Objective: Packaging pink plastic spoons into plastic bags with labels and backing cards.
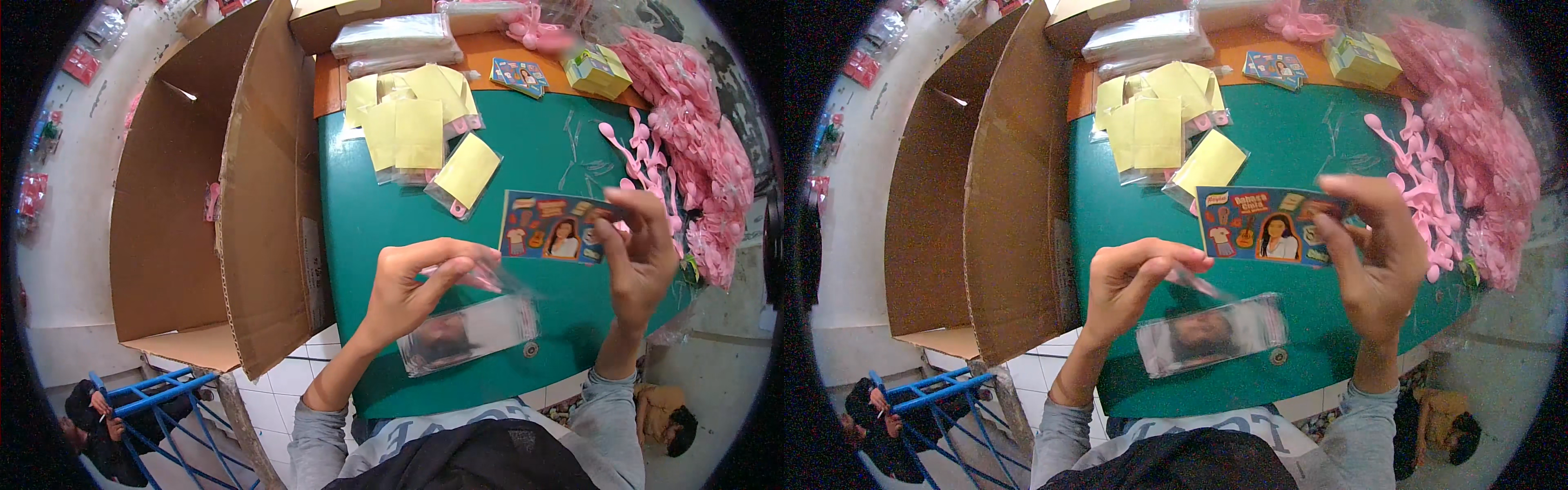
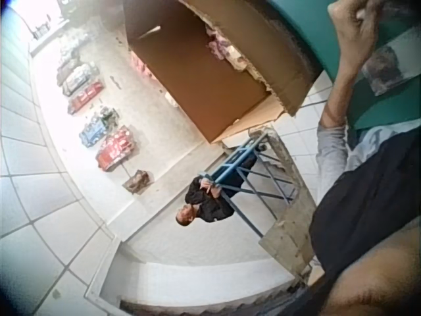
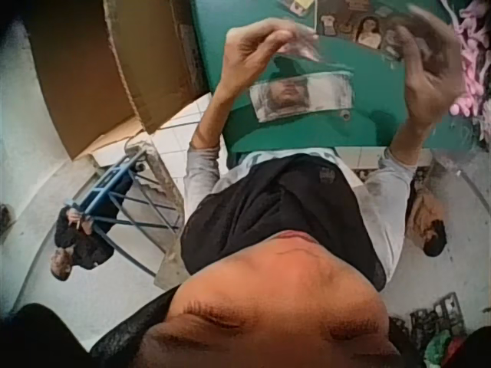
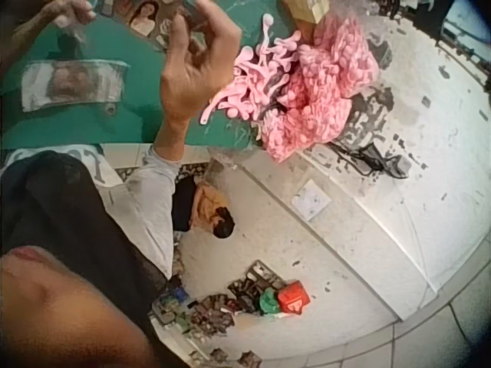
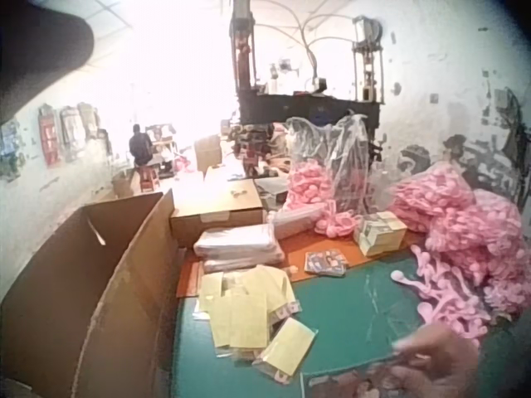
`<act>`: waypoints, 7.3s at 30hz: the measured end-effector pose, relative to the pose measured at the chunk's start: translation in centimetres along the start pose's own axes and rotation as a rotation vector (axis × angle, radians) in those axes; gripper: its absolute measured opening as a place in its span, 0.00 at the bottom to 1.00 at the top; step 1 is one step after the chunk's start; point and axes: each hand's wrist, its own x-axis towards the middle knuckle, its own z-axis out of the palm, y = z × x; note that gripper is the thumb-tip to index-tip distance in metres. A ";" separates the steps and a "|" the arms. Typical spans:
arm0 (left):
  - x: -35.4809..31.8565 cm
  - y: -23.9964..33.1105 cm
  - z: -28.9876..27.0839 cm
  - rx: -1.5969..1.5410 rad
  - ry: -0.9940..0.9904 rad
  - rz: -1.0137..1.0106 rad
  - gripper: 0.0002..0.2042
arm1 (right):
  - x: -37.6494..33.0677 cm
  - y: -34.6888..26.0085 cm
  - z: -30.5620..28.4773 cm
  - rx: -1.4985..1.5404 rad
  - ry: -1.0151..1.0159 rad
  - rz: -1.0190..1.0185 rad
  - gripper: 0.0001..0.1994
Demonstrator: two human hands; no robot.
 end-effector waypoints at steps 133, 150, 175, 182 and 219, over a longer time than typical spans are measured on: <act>-8.4 -3.5 3.8 0.209 0.172 -0.508 0.08 | -10.4 3.8 5.0 0.210 -0.169 0.697 0.08; -7.0 -1.6 2.4 0.239 0.105 -0.418 0.27 | -6.4 3.3 -1.9 -0.339 -0.635 0.124 0.14; 14.8 -11.4 -9.4 0.724 0.643 -0.148 0.38 | 9.6 13.5 17.9 -0.289 0.149 0.212 0.52; 15.2 -11.5 -8.6 -0.054 0.442 -0.020 0.35 | 11.5 14.1 18.3 -0.076 0.054 0.136 0.38; -11.9 20.2 -30.3 1.162 0.798 -0.257 0.30 | 15.3 -1.7 15.5 0.031 -0.468 -0.607 0.23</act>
